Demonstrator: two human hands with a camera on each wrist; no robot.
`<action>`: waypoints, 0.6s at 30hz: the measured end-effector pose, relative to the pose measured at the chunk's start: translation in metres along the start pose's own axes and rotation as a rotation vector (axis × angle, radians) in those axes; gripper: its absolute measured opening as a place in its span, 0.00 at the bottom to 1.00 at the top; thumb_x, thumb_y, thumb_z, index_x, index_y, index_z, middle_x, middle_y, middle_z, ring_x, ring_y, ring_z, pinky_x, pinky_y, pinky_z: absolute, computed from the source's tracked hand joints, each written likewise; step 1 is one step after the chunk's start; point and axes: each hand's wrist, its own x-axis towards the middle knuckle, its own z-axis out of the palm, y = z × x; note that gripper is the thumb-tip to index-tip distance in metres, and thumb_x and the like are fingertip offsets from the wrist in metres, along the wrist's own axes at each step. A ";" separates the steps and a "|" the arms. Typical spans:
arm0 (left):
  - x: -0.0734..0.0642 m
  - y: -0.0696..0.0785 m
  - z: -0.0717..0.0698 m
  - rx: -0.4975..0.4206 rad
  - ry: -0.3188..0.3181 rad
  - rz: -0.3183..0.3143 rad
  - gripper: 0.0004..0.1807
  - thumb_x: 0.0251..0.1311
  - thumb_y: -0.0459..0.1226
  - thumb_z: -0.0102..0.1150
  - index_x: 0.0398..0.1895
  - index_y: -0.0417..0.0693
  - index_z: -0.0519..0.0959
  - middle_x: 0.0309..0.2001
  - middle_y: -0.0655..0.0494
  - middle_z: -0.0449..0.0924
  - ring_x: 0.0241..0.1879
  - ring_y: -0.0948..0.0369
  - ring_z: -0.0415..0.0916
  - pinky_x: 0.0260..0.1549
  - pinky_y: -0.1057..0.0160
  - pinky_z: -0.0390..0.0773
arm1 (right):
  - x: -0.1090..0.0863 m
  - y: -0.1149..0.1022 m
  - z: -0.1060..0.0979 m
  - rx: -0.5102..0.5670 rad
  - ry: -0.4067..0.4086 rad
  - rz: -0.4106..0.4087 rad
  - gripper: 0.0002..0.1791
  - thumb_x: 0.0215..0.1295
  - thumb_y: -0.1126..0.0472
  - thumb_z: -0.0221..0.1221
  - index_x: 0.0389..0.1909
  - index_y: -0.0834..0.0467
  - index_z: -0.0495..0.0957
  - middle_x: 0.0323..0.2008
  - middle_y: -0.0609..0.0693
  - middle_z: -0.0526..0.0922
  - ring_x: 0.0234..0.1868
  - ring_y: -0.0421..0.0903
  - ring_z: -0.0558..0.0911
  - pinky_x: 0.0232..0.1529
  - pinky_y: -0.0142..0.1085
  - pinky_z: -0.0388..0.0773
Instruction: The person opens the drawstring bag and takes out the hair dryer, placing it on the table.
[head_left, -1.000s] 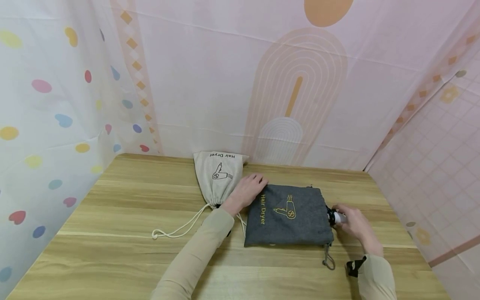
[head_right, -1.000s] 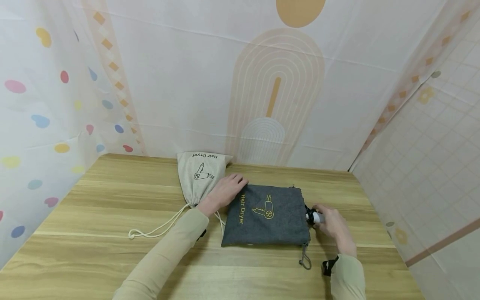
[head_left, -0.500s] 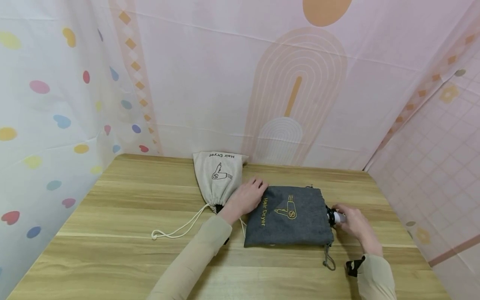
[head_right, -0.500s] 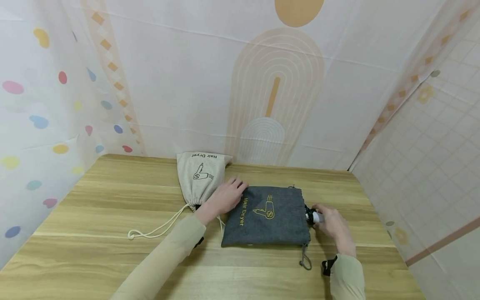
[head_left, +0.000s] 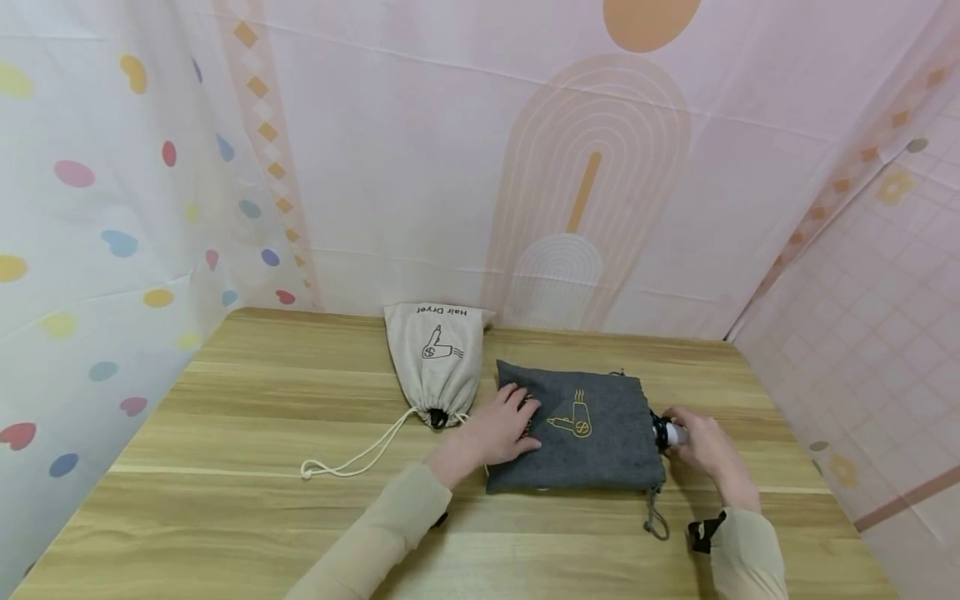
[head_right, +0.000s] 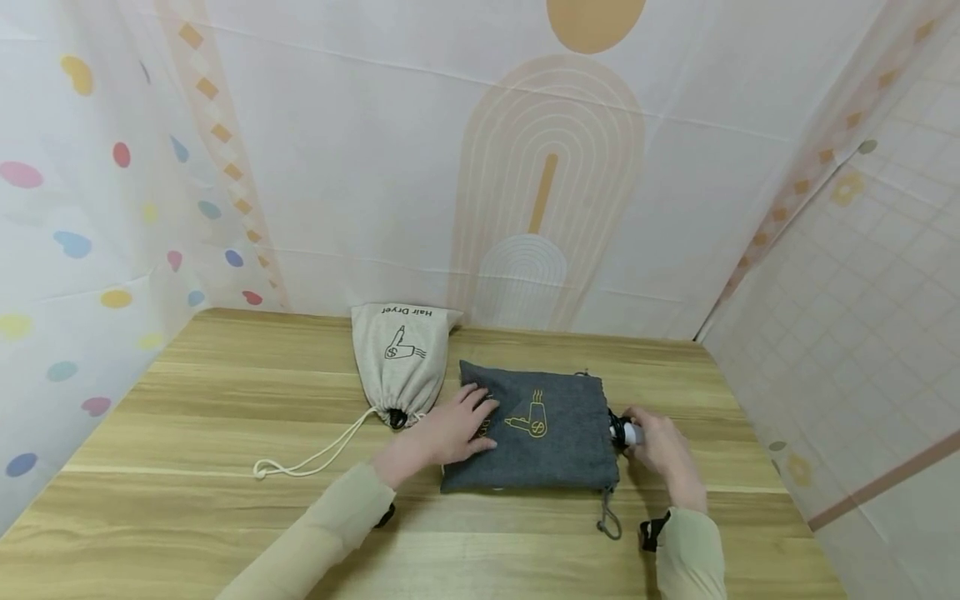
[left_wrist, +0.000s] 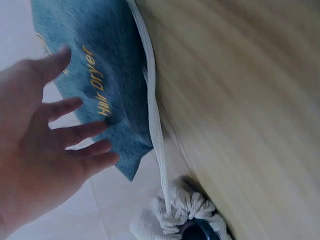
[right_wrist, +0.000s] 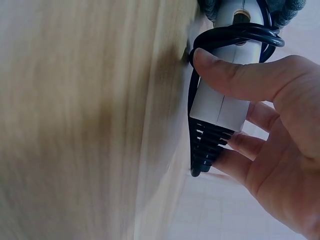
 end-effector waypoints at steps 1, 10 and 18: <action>-0.002 0.002 0.001 -0.022 -0.035 -0.009 0.35 0.62 0.56 0.52 0.67 0.47 0.64 0.68 0.41 0.62 0.69 0.46 0.58 0.65 0.53 0.66 | 0.000 0.000 0.000 -0.001 0.004 0.001 0.24 0.48 0.75 0.63 0.49 0.64 0.74 0.43 0.71 0.80 0.39 0.62 0.81 0.38 0.54 0.78; -0.010 0.012 0.008 -0.083 -0.205 -0.097 0.47 0.50 0.61 0.62 0.71 0.51 0.60 0.71 0.42 0.57 0.70 0.48 0.57 0.62 0.55 0.69 | 0.000 0.000 0.002 -0.017 0.007 0.007 0.23 0.47 0.77 0.62 0.47 0.62 0.74 0.42 0.69 0.81 0.38 0.62 0.81 0.36 0.54 0.78; -0.011 0.019 0.011 -0.002 -0.191 -0.098 0.47 0.48 0.61 0.63 0.70 0.51 0.62 0.70 0.40 0.60 0.69 0.48 0.59 0.59 0.55 0.73 | 0.000 0.001 0.003 -0.010 0.020 -0.003 0.24 0.45 0.78 0.62 0.46 0.62 0.74 0.41 0.69 0.81 0.36 0.61 0.81 0.34 0.53 0.79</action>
